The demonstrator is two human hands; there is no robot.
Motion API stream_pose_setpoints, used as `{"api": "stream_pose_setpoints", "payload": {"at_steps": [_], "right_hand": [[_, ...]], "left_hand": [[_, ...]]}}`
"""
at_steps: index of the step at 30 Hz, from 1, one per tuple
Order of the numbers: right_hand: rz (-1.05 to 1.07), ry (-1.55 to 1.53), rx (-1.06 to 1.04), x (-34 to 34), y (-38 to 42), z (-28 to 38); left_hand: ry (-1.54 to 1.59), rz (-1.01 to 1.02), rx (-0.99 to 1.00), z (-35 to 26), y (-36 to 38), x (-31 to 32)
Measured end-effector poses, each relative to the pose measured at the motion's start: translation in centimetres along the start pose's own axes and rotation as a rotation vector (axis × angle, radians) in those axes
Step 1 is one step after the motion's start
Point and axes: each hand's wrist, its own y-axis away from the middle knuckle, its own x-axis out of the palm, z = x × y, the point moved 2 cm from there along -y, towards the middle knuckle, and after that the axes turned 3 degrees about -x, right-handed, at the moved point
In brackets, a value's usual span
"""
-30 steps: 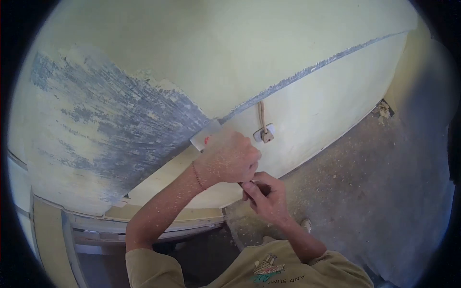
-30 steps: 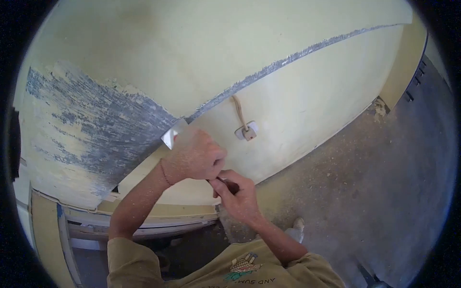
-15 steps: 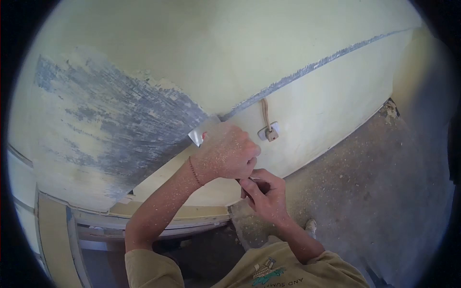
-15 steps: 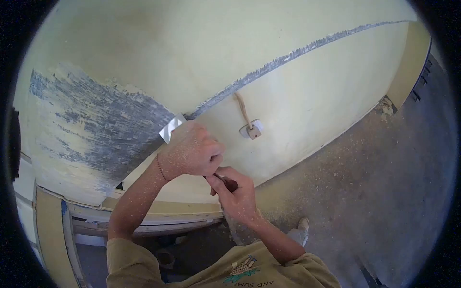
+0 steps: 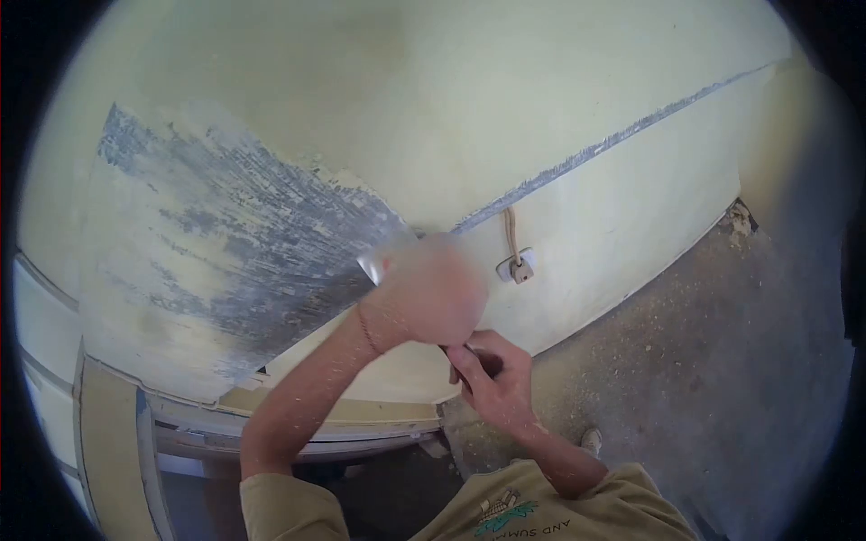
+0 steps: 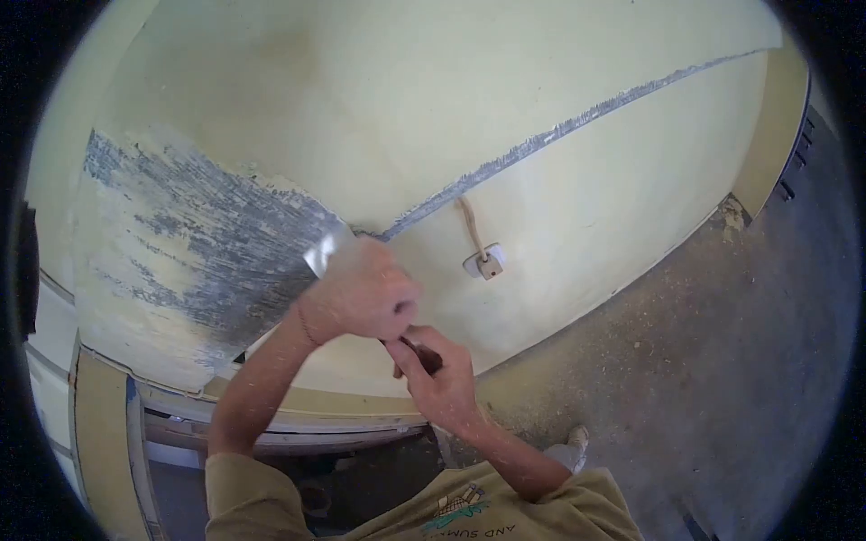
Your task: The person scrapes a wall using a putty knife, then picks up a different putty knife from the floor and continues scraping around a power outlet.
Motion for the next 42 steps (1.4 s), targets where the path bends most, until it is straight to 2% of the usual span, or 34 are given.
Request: {"api": "stream_pose_setpoints", "payload": {"at_steps": [5, 7, 14, 17, 20, 22, 24, 25, 27, 32, 34, 35, 38, 40, 42], "right_hand": [[-0.020, 0.008, 0.067, -1.6, 0.9, -0.8], [0.041, 0.059, 0.010, -1.9, 1.1, -0.7], [0.056, 0.142, -0.064, -2.6, 1.0, -0.5], [-0.048, 0.143, -0.013, -1.7, 0.8, -0.8], [-0.088, 0.082, -0.078, -1.1, 0.8, -0.1], [-0.110, 0.113, -0.044, -0.9, 0.3, 0.2], [-0.097, 0.095, -0.052, -1.1, 0.0, -0.3], [-0.084, 0.060, -0.060, -0.9, 0.3, -0.6], [-0.066, 0.067, -0.017, -1.5, 0.9, -0.6], [-0.014, 0.141, 0.059, -2.1, 1.1, 0.5], [-0.023, -0.062, 0.065, -1.7, 1.1, 0.6], [-0.024, -0.061, 0.064, -1.9, 1.1, 0.2], [0.005, 0.031, -0.007, -2.3, 1.0, -1.3], [-0.055, 0.041, -0.129, -1.8, 0.6, -1.7], [-0.080, 0.034, -0.106, -0.8, 0.1, -1.2]], "left_hand": [[0.096, 0.009, 0.026, -0.6, -0.3, 1.8], [0.123, 0.003, 0.018, -0.7, -0.4, 1.5], [0.083, -0.029, 0.014, -0.7, -1.0, 1.9], [0.086, -0.055, 0.028, -0.4, -0.8, 2.1], [0.069, -0.082, 0.045, -0.8, -0.8, 2.5], [0.040, -0.088, 0.057, -0.4, -1.1, 1.8], [0.018, 0.107, -0.020, -0.3, -1.2, 0.7], [0.027, 0.126, -0.026, -0.7, -0.9, 1.1], [0.061, -0.023, -0.003, -0.9, -0.9, 1.1], [0.084, 0.019, 0.000, -0.9, -1.1, 1.6], [0.103, 0.015, -0.006, -0.9, -1.1, 1.5], [0.097, 0.007, -0.013, -0.9, -1.1, 1.4], [0.076, -0.017, -0.006, -1.1, -0.9, 2.3], [0.055, -0.043, 0.006, -0.5, -1.1, 1.6], [0.031, 0.027, -0.041, 0.0, -1.4, 0.0]]}}
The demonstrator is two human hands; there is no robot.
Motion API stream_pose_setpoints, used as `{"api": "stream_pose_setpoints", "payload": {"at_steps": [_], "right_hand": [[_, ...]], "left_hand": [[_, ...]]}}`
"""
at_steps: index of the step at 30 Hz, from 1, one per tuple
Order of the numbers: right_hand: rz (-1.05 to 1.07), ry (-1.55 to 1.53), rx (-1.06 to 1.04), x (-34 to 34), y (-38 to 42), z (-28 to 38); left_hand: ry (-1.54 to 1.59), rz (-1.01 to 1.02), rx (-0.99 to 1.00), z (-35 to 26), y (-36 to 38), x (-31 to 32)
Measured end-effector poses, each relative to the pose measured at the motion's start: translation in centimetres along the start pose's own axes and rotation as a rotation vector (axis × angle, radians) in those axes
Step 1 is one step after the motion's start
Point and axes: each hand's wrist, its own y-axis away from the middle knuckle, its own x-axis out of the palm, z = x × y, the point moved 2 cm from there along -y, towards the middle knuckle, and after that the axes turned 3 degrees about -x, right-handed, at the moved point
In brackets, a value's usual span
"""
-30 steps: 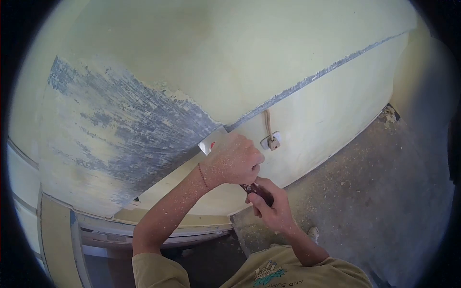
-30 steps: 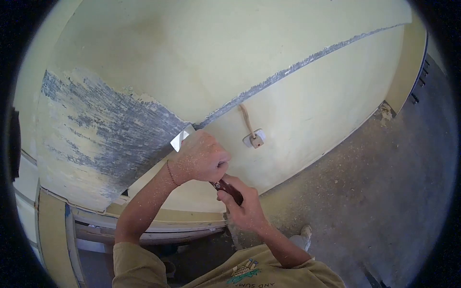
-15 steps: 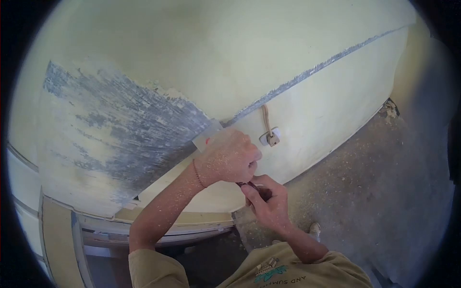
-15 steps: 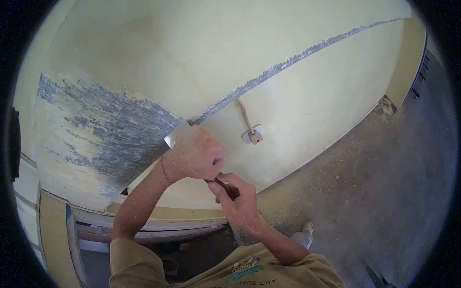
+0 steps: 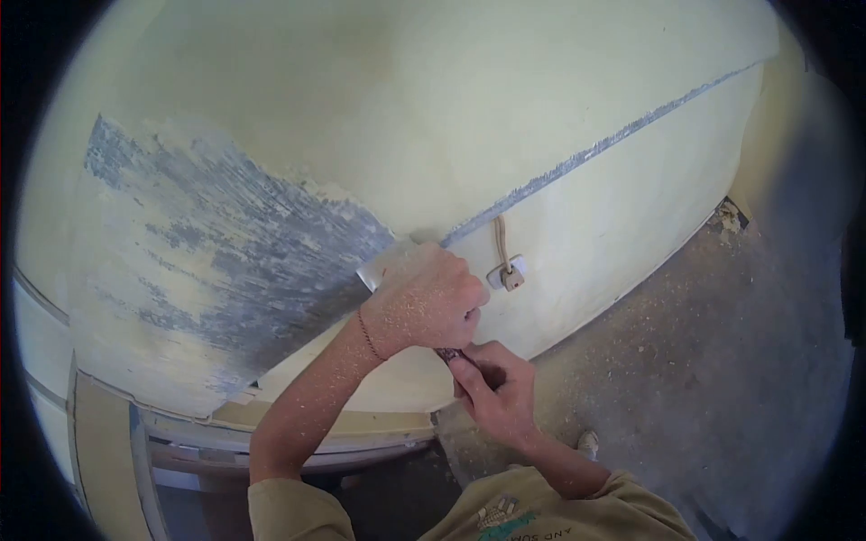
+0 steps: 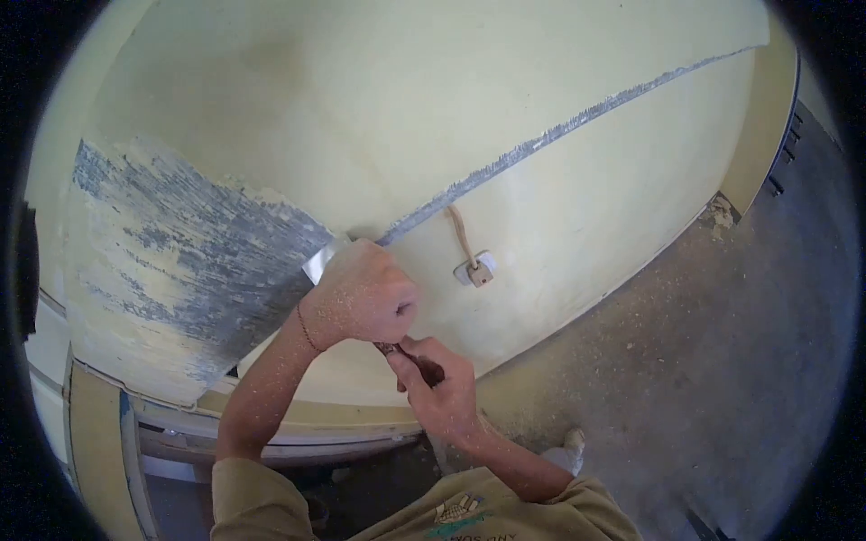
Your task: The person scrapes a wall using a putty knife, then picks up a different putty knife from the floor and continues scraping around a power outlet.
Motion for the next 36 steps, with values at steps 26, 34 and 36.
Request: {"api": "stream_pose_setpoints", "payload": {"at_steps": [26, 34, 36], "right_hand": [[0.017, -0.033, 0.045, -0.4, -0.3, 1.2], [-0.011, 0.010, 0.111, -0.9, 0.8, 1.6], [-0.029, 0.006, 0.107, -0.1, 1.2, 0.6]], "left_hand": [[0.092, -0.214, 0.194, -0.3, 1.3, 1.3], [0.005, -0.062, 0.120, -1.0, 1.1, 1.7], [-0.004, -0.006, 0.061, -1.0, 0.9, 1.4]]}}
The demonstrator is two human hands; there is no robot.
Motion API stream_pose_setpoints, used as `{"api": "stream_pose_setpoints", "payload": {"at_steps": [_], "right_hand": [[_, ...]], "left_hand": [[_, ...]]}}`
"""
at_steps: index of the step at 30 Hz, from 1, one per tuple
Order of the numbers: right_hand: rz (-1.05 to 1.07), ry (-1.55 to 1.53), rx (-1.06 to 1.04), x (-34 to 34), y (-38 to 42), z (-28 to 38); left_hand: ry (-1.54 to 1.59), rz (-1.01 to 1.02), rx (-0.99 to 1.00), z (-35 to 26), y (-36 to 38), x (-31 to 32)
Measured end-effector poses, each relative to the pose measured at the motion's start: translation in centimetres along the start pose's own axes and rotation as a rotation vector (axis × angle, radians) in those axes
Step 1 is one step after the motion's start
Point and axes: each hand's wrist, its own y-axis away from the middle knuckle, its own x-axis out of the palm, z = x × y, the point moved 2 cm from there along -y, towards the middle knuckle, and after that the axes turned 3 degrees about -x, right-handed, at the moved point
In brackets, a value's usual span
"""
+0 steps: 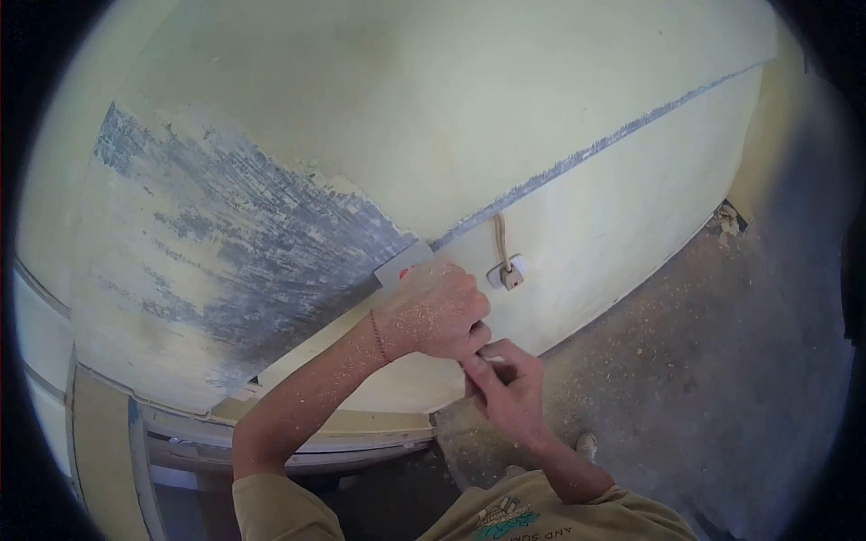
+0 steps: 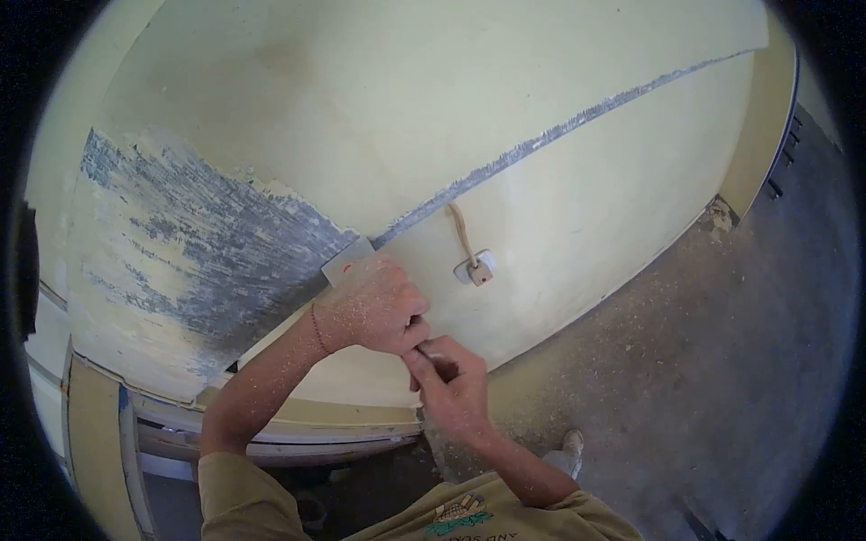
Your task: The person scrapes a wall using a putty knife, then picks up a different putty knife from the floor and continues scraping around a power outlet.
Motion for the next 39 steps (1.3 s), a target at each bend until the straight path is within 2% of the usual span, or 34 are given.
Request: {"api": "stream_pose_setpoints", "payload": {"at_steps": [4, 5, 6, 10, 12, 16, 19, 21, 25, 31, 33, 34, 37, 39], "right_hand": [[-0.045, -0.002, 0.042, -0.1, -0.3, 0.3], [-0.036, 0.023, -0.050, -0.7, -0.6, -0.4], [-0.037, 0.026, -0.048, -1.0, -0.6, -0.3], [0.000, 0.020, -0.003, -1.0, -1.2, 1.1], [0.011, 0.029, 0.035, -0.8, -1.7, 1.1], [0.002, -0.034, 0.014, -1.1, -1.1, 0.3], [0.005, -0.021, -0.023, -1.0, -0.6, 0.2], [-0.003, 0.016, -0.036, -1.2, -0.4, -0.1], [-0.001, 0.032, -0.052, -1.6, -0.8, -0.1], [0.017, -0.006, -0.073, 0.3, -2.6, 1.7], [0.019, -0.054, -0.068, 0.9, -2.8, 2.3], [0.022, -0.066, -0.073, 1.2, -2.7, 2.6], [0.034, -0.051, -0.080, 0.5, -1.4, 2.1], [0.027, -0.018, -0.081, -0.1, -1.0, 1.6]], "left_hand": [[0.063, 0.067, 0.036, 0.7, 0.2, 1.1], [0.063, -0.010, 0.041, 0.5, 0.0, 1.1], [0.055, -0.107, 0.051, 0.4, -0.3, 0.9], [-0.003, -0.174, 0.042, 0.1, -0.2, 0.2], [-0.023, -0.019, -0.022, 0.4, -0.7, -0.7], [-0.024, -0.005, -0.013, 0.1, -0.3, -0.2], [-0.004, -0.122, -0.004, -0.1, 0.0, 0.5], [0.011, -0.010, -0.054, -0.4, 0.1, 1.0], [0.023, -0.115, -0.034, -0.1, 0.1, 0.9], [-0.014, -0.012, -0.011, 1.1, -0.6, -1.4], [-0.109, -0.129, -0.067, 1.5, -0.4, -4.2], [-0.101, -0.118, -0.082, 1.3, 0.0, -3.9], [-0.070, -0.196, -0.010, 0.5, 0.4, -3.1], [-0.013, -0.002, -0.034, 0.2, -0.1, -1.4]]}}
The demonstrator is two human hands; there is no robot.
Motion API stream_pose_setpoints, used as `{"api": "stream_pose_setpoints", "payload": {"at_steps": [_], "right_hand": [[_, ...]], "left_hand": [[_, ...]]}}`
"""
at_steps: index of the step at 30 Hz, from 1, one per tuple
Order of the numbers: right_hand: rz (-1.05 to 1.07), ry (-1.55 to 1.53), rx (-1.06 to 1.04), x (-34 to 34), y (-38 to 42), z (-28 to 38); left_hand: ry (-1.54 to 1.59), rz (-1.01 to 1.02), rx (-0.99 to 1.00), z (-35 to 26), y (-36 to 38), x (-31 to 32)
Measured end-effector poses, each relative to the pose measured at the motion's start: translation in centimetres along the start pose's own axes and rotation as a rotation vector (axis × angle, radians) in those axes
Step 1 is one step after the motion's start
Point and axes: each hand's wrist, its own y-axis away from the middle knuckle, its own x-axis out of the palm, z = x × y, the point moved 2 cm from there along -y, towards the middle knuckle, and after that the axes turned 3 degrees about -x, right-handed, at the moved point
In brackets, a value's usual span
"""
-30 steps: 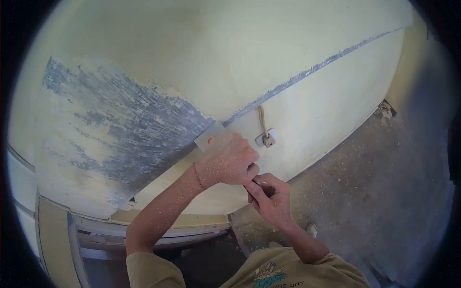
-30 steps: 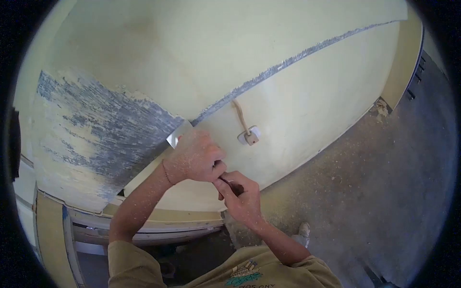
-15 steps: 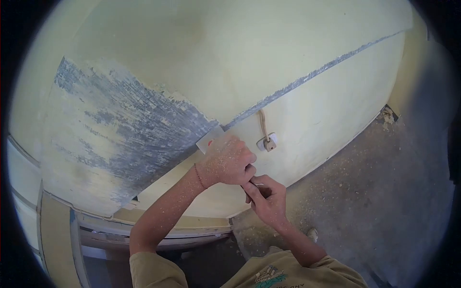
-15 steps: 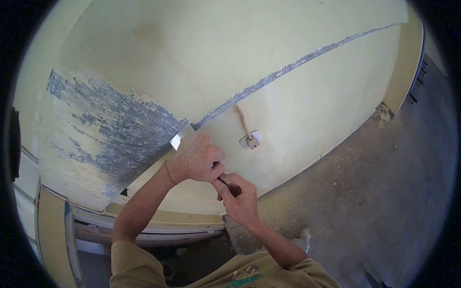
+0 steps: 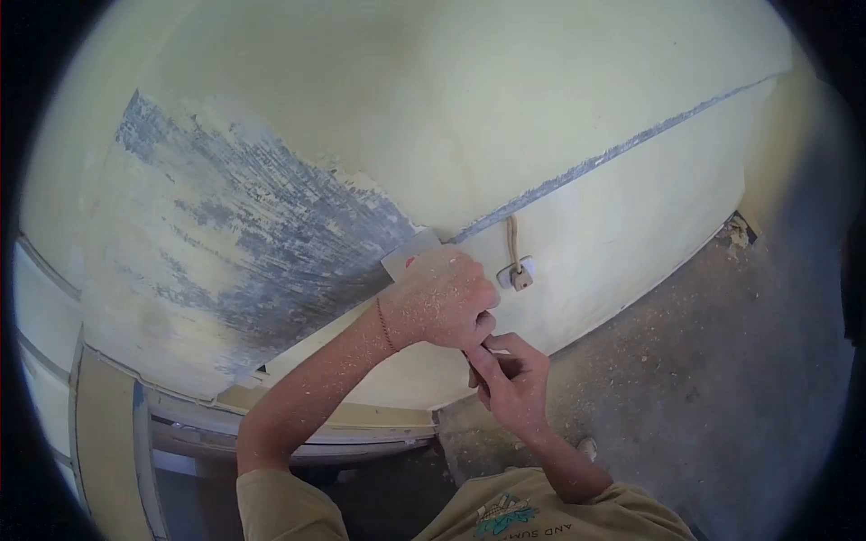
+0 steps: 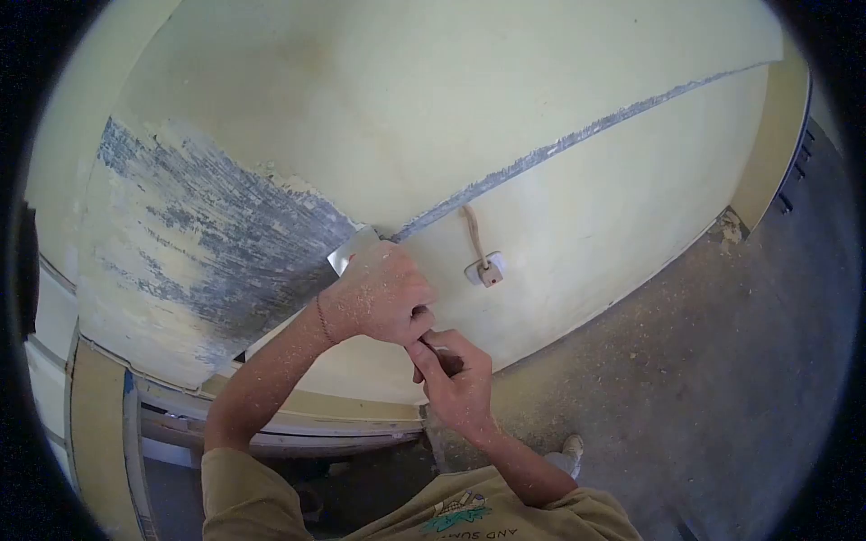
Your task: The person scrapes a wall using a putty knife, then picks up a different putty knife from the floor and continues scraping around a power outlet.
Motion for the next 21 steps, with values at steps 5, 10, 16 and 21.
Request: {"api": "stream_pose_setpoints", "payload": {"at_steps": [5, 10, 16, 21], "right_hand": [[-0.029, -0.024, 0.067, -0.6, 0.0, 0.0], [-0.037, 0.004, 0.086, 0.2, -0.1, -0.9], [-0.013, -0.004, 0.086, -1.1, -0.4, -0.3], [-0.003, 0.037, 0.149, -1.0, -0.2, 0.8]], "left_hand": [[0.036, -0.098, 0.061, 0.1, -0.4, 0.9], [0.038, -0.037, 0.074, 0.4, -0.9, 0.6], [0.003, 0.091, -0.017, -0.2, -1.0, 0.2], [0.046, 0.030, -0.026, -0.2, -0.8, 0.4]]}}
